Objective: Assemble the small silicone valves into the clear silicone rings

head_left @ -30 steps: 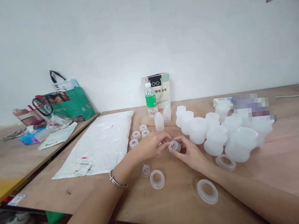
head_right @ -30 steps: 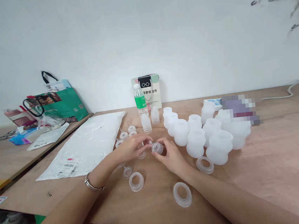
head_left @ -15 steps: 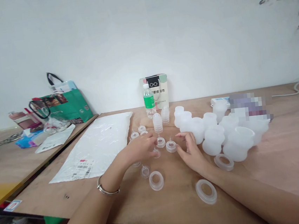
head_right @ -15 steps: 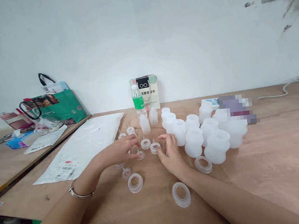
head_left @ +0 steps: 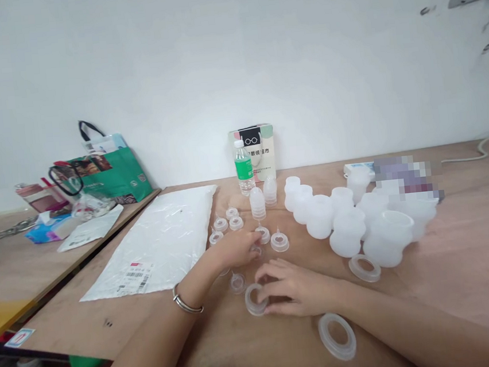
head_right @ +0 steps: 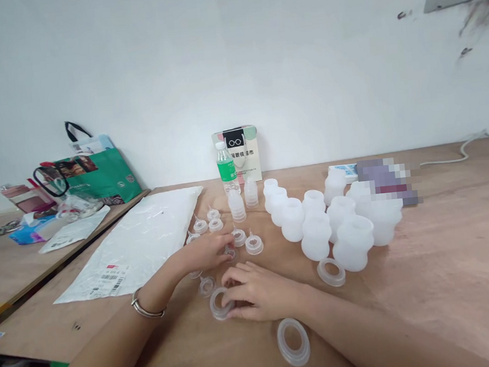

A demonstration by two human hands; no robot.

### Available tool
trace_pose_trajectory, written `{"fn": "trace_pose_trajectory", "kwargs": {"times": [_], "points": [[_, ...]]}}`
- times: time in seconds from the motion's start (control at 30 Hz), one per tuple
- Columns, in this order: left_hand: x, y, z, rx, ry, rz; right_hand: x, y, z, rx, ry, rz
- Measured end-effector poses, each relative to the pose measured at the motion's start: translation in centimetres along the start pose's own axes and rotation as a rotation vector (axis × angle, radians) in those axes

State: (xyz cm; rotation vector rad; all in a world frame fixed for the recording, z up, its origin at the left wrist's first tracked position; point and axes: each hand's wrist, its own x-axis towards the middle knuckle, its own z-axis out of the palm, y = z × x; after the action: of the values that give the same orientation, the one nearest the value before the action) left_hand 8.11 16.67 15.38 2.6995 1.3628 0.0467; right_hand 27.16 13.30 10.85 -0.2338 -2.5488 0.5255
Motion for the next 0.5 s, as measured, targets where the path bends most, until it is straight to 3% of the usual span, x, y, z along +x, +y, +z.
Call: {"fn": "trace_pose_trajectory", "kwargs": {"times": [0.1, 0.17, 0.3, 0.4, 0.5], "points": [[-0.2, 0.3, -0.6, -0.082, 0.058, -0.032, -0.2, 0.1, 0.2, 0.086, 0.048, 0.095], [-0.2, 0.4, -1.1, -0.166, 0.088, -0.031, -0.4, 0.3, 0.2, 0.143, 0.148, 0.135], [-0.3, 0.3, -2.4, -0.402, 0.108, 0.085, -0.5, 1.4, 0.2, 0.133, 0.545, 0.202], [-0.4, 0.3, -3.0, -0.555, 0.032, 0.097, -0.5, 2.3, 0.3, 0.203, 0.781, 0.289], [-0.5, 0.4, -3.0, -0.735, -0.095, 0.088, -0.4, 2.6, 0.4, 0.314, 0.79, 0.326]]}}
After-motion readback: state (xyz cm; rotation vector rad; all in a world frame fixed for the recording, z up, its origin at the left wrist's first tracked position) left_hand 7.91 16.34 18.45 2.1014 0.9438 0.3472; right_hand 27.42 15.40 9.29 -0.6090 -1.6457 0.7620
